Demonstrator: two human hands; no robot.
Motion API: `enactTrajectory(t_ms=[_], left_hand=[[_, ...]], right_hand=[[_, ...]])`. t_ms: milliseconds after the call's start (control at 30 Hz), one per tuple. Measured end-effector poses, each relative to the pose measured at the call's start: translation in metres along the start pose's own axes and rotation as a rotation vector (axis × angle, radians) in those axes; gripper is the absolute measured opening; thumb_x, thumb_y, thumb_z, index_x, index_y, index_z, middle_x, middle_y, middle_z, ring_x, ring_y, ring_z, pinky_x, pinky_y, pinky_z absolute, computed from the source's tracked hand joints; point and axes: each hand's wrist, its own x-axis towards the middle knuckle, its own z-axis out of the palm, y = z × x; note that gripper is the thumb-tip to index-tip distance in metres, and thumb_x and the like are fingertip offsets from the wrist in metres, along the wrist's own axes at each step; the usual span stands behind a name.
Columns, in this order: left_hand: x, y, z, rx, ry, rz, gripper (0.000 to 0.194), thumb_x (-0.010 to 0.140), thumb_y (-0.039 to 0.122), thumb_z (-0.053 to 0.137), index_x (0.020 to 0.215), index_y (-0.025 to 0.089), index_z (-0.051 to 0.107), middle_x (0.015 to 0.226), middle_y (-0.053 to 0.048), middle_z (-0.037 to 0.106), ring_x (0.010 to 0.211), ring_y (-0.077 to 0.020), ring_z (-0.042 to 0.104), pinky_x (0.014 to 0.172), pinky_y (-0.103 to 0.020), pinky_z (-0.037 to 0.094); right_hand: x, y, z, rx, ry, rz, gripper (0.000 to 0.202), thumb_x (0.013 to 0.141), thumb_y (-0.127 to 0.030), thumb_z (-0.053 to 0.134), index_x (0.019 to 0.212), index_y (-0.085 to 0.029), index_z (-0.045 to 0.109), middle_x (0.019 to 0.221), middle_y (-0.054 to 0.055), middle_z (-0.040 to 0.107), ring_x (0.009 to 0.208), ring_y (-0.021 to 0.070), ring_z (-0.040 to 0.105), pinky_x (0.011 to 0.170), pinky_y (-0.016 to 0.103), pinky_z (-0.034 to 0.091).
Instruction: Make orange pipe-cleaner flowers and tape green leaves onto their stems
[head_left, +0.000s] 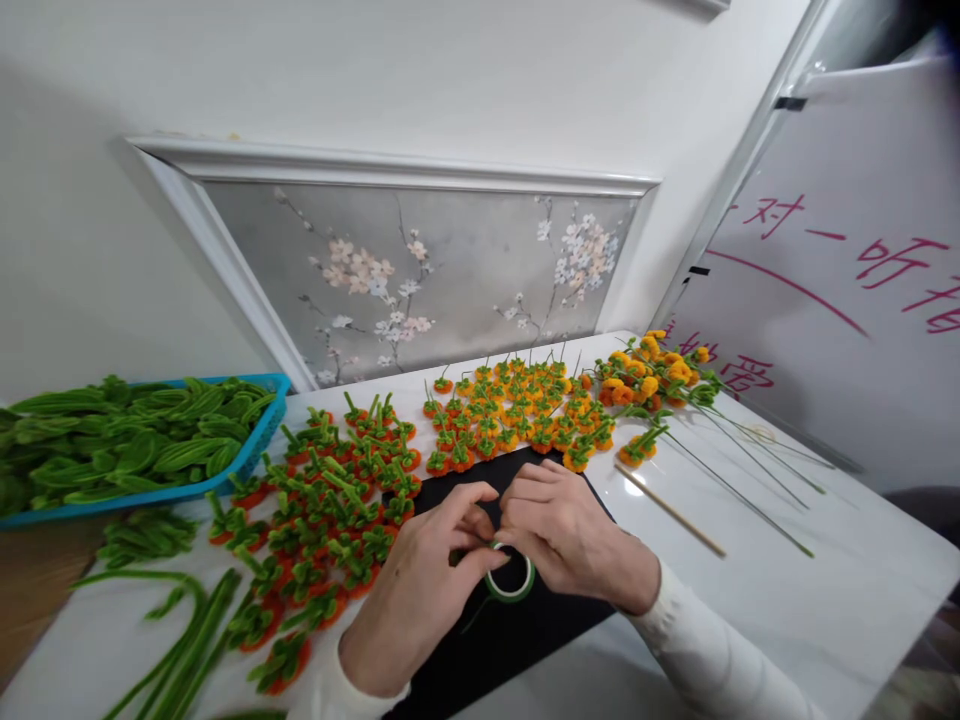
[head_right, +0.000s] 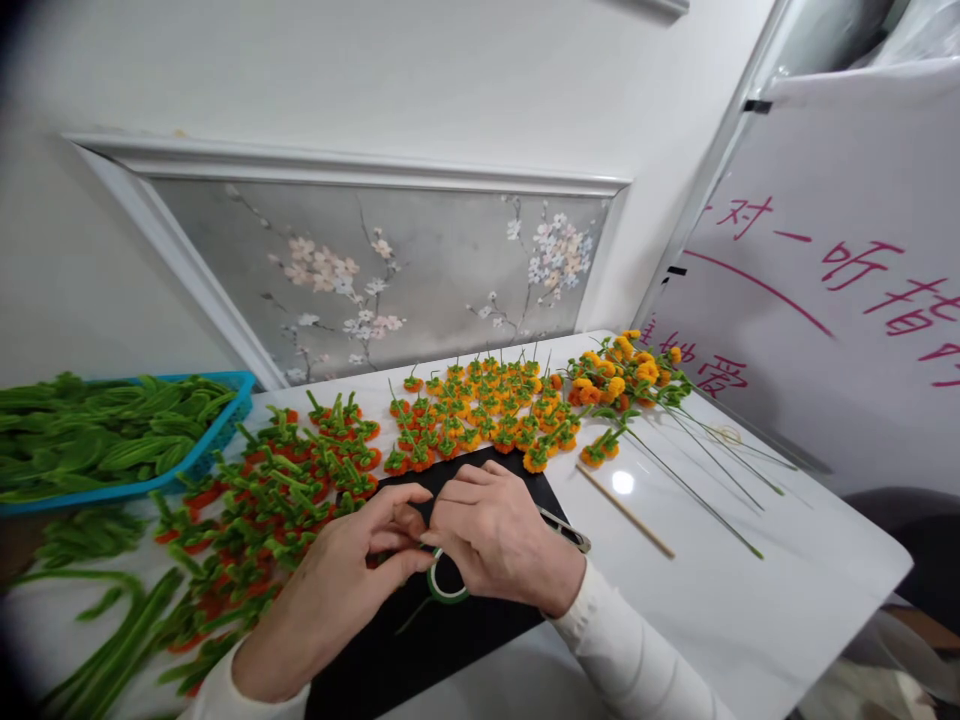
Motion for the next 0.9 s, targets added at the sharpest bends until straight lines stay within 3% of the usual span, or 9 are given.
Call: enactTrajectory(t_ms=[267,533,733,900], left_hand=[[-0.003,-0.002,-0.004,0.068,-0.066,0.033,0.044,0.076,0.010,0.049,0.117,0.027,0.053,0.064,0.006,0.065,0.059,-0.0125,0.061,0.059,-0.020,0.046],[-0.008,0.000,-0.010,0.105,-0.142,-0.008,0.049,0.079,0.010,0.045,0.124,0.030,0.046,0.067,0.008,0.068,0.066,-0.0130,0.062,0.066,-0.022,0.046],[-0.007,0.003,-0.009,0.155,-0.117,0.032,0.048,0.078,0.008,0.051,0.121,0.030,0.050,0.084,0.004,0.069,0.079,-0.0143,0.064,0.075,-0.024,0.046],[-0.003,0.002,-0.006,0.185,-0.034,0.049,0.036,0.075,0.007,0.055,0.104,0.026,0.061,0.070,0.005,0.066,0.066,-0.0128,0.063,0.066,-0.022,0.045]], right_hand=[[-0.002,0.000,0.000,0.061,-0.006,-0.038,0.025,0.089,-0.024,0.048,0.065,-0.018,0.053,0.065,0.000,0.056,0.069,0.0138,0.046,0.067,0.031,0.030],[-0.006,0.000,-0.006,0.129,-0.111,-0.139,0.025,0.091,-0.011,0.036,0.085,-0.019,0.058,0.090,0.002,0.063,0.081,0.0151,0.049,0.072,0.032,0.032],[-0.007,-0.005,-0.006,0.031,-0.095,-0.064,0.020,0.086,-0.016,0.043,0.068,-0.017,0.051,0.070,0.003,0.056,0.069,0.0150,0.044,0.065,0.031,0.029],[-0.006,-0.004,-0.002,-0.038,-0.074,-0.060,0.024,0.086,-0.016,0.043,0.062,-0.017,0.046,0.065,0.001,0.051,0.064,0.0140,0.040,0.061,0.030,0.026]])
